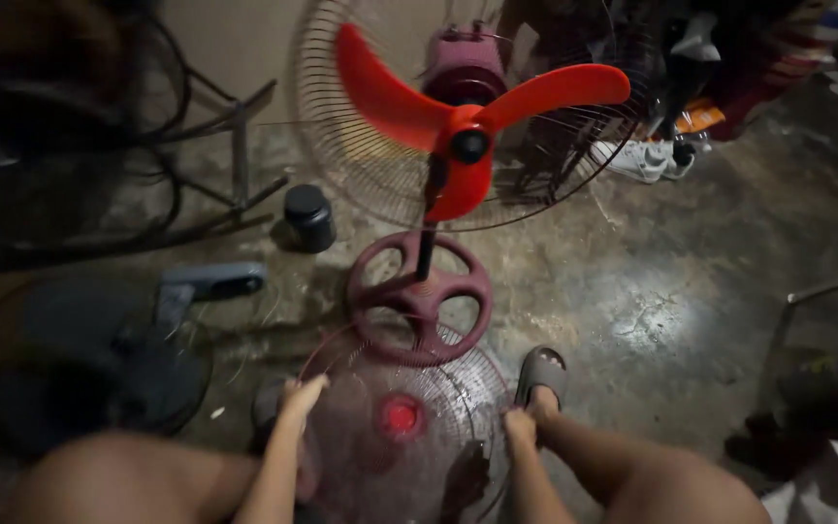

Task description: The person disassembles a red electric fan by removing the front grille, fan blades, and rear grille. They then reassemble the fan by reattaching the rear grille, fan blades, and front grille.

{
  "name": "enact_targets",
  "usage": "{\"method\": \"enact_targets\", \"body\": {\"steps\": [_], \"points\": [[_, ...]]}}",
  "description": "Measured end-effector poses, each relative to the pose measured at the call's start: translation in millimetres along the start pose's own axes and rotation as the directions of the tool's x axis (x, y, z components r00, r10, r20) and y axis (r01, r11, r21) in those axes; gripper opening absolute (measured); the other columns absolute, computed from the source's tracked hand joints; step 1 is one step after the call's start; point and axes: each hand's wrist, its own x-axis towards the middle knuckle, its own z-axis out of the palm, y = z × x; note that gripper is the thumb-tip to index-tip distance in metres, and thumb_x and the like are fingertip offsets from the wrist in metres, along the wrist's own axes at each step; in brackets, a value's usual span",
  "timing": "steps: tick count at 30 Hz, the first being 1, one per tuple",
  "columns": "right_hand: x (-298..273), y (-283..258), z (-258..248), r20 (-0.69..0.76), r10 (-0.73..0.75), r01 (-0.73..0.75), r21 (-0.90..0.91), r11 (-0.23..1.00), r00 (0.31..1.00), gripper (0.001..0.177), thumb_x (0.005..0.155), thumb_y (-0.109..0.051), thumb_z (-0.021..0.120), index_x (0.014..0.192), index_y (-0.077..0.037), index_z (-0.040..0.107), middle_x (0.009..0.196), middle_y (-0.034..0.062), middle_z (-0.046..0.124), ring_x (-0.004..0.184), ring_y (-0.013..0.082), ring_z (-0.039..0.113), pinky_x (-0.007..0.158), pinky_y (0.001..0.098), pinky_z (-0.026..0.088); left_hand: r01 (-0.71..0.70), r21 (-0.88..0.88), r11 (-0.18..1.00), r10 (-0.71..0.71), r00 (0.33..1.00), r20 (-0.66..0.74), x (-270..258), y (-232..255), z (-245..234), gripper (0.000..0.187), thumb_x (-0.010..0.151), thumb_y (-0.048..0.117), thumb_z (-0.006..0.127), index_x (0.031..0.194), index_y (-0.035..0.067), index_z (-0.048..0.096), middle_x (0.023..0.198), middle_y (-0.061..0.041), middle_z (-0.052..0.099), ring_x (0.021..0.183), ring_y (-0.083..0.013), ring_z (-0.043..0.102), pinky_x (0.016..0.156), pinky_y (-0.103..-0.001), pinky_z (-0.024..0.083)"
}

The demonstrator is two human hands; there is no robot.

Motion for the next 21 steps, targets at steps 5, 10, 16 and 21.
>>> {"method": "enact_targets", "body": {"steps": [5, 10, 16, 21], "points": [[36, 41, 29, -0.071, 0.076, -0.074, 0.034, 0.997, 0.995, 0.033, 0.090, -0.029, 0.061, 0.104, -0.001, 0.070, 0.094, 0.0119, 0.069, 0.084, 0.0247, 0.064, 0.076, 0.0388, 0.052, 0.046, 0.058, 0.997, -0.050, 0.997, 0.063, 33, -48, 39, 0.078, 0.064, 0.034, 0.083, 0.129, -0.001, 0.060, 0.125, -0.021, 0.067, 0.115, -0.0350, 0.064, 0.095, -0.044, 0.052], [50, 68, 40, 0.016, 0.200, -0.197, 0.264, 0.944, 0.980, 0.031, 0.090, -0.029, 0.060, 0.097, 0.000, 0.070, 0.084, 0.0101, 0.067, 0.076, 0.0215, 0.062, 0.070, 0.0371, 0.051, 0.035, 0.144, 0.989, -0.052, 0.992, 0.115, 57, -68, 54, 0.065, 0.067, 0.035, 0.083, 0.118, -0.001, 0.062, 0.112, -0.017, 0.068, 0.104, -0.0320, 0.065, 0.089, -0.042, 0.051], [58, 92, 44, 0.226, 0.257, -0.331, 0.410, 0.850, 0.940, 0.022, 0.089, -0.024, 0.060, 0.089, -0.003, 0.067, 0.075, 0.0077, 0.060, 0.068, 0.0227, 0.056, 0.062, 0.0363, 0.046, 0.094, 0.033, 0.995, -0.100, 0.953, 0.287, 63, -96, 51, 0.073, 0.068, 0.034, 0.079, 0.131, 0.001, 0.063, 0.119, -0.018, 0.072, 0.110, -0.0312, 0.067, 0.094, -0.038, 0.050], [72, 91, 45, 0.201, 0.064, -0.121, 0.288, 0.950, 0.978, 0.024, 0.087, -0.021, 0.062, 0.090, -0.001, 0.074, 0.074, 0.0063, 0.064, 0.067, 0.0176, 0.056, 0.061, 0.0320, 0.044, 0.235, -0.024, 0.972, -0.211, 0.910, 0.358, 54, -75, 39, 0.099, 0.069, 0.037, 0.076, 0.157, 0.013, 0.039, 0.147, -0.016, 0.056, 0.135, -0.0328, 0.052, 0.105, -0.047, 0.043]]}}
